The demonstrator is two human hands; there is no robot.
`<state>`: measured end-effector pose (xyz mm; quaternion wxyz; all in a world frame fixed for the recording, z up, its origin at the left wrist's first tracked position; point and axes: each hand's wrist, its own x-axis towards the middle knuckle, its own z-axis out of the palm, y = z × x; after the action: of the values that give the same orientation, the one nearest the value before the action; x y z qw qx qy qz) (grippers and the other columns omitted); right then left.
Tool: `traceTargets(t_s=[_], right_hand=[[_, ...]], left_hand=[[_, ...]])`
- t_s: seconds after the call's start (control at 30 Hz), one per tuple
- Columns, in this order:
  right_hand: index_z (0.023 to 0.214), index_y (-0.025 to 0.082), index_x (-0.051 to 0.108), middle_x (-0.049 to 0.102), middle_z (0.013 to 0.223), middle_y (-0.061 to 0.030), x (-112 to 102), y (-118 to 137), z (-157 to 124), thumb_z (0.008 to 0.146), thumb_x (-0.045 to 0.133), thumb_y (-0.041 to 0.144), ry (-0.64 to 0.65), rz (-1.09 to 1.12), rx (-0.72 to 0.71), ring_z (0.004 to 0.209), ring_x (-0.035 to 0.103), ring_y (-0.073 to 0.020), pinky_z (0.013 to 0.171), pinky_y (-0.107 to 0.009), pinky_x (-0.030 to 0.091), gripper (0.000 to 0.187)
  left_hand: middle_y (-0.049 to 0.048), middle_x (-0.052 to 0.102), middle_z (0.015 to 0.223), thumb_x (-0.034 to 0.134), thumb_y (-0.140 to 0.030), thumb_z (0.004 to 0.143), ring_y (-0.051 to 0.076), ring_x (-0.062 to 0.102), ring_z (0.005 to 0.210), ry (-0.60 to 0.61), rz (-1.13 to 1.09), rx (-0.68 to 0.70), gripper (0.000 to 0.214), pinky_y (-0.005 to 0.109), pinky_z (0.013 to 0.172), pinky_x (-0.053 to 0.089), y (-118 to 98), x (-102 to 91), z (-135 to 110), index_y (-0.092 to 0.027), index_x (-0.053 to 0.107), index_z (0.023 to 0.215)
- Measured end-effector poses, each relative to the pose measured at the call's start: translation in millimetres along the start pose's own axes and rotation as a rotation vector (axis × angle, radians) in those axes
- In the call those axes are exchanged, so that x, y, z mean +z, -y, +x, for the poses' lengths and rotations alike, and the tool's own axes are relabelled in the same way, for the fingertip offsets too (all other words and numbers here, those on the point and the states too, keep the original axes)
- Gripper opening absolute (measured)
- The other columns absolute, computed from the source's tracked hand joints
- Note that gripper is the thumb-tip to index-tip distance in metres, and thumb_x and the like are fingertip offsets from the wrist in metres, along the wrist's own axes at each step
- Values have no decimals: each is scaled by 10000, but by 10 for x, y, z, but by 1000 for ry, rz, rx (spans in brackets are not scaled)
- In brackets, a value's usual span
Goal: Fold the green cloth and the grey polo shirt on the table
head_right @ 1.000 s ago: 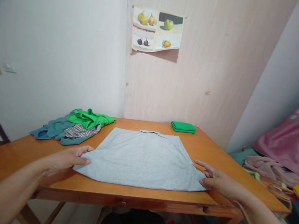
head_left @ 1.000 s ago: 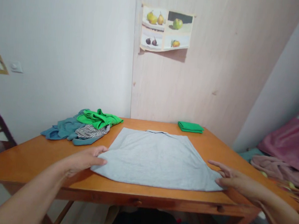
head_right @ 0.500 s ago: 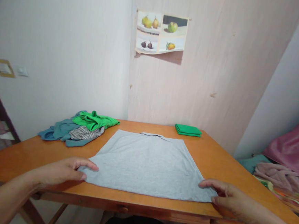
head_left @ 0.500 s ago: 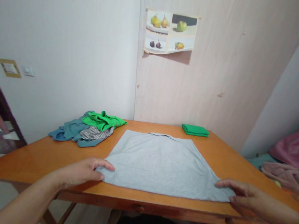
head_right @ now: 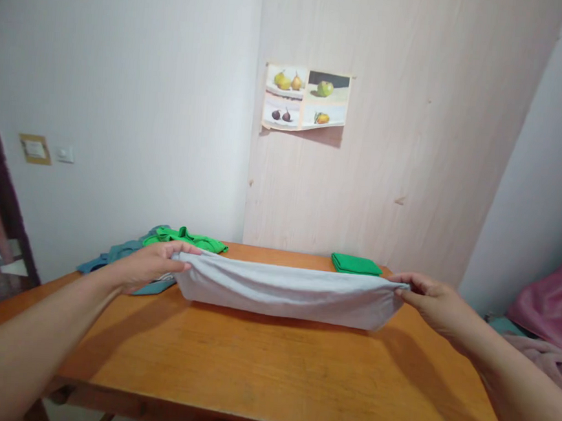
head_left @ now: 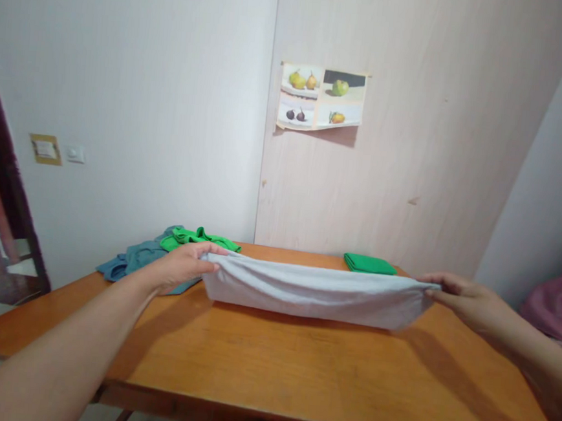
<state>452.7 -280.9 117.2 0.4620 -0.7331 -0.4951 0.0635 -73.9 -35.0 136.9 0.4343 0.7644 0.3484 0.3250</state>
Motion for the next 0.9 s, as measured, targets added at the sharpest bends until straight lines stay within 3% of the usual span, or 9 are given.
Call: traceTargets(t_s=[0.1, 0.3, 0.5, 0.7, 0.8, 0.9], right_hand=[[1007, 213, 702, 731, 920, -75, -85, 127, 240, 754, 633, 377, -27, 76, -24, 886, 622, -219, 818, -286, 453, 309], [938, 194, 707, 720, 847, -39, -194, 412, 528, 787, 604, 365, -170, -12, -117, 840, 597, -192, 812, -298, 423, 250], [1017, 178, 707, 711, 881, -47, -324, 729, 620, 869, 538, 338, -347, -266, -186, 786, 572, -158, 724, -283, 394, 276], [998, 157, 743, 685, 803, -69, -467, 977, 650, 881, 542, 325, -432, -593, -186, 684, 523, -153, 623, -298, 339, 287], [1034, 126, 729, 679, 788, -65, -482, 1093, 587, 888, 545, 334, -477, -462, -160, 660, 514, -130, 631, -292, 353, 314], [1100, 71, 695, 655, 726, -46, -464, 1293, 428, 912, 546, 318, -532, -211, -101, 616, 501, -99, 624, -285, 368, 344]], left_hand=[[40, 727, 986, 783, -410, 613, 226, 644, 936, -88, -26, 45, 549, 293, 817, 471, -104, -87, 224, -163, 677, 1092], [11, 712, 767, 774, -415, 583, 204, 652, 731, -227, -22, 127, 467, 284, 684, 472, -354, -180, 536, -155, 693, 962], [-14, 651, 687, 691, -430, 658, 165, 584, 642, -508, 173, 296, 329, 253, 606, 417, -643, -244, 669, -171, 666, 861], [9, 640, 729, 634, -395, 772, 186, 581, 685, -603, 525, 364, 254, 277, 638, 429, -830, -309, 690, -179, 675, 899], [40, 649, 858, 632, -344, 799, 216, 593, 836, -679, 760, 463, 192, 307, 763, 454, -949, -350, 645, -190, 686, 899], [64, 619, 972, 642, -330, 820, 229, 564, 975, -824, 840, 575, 180, 326, 864, 451, -1099, -382, 547, -174, 689, 898]])
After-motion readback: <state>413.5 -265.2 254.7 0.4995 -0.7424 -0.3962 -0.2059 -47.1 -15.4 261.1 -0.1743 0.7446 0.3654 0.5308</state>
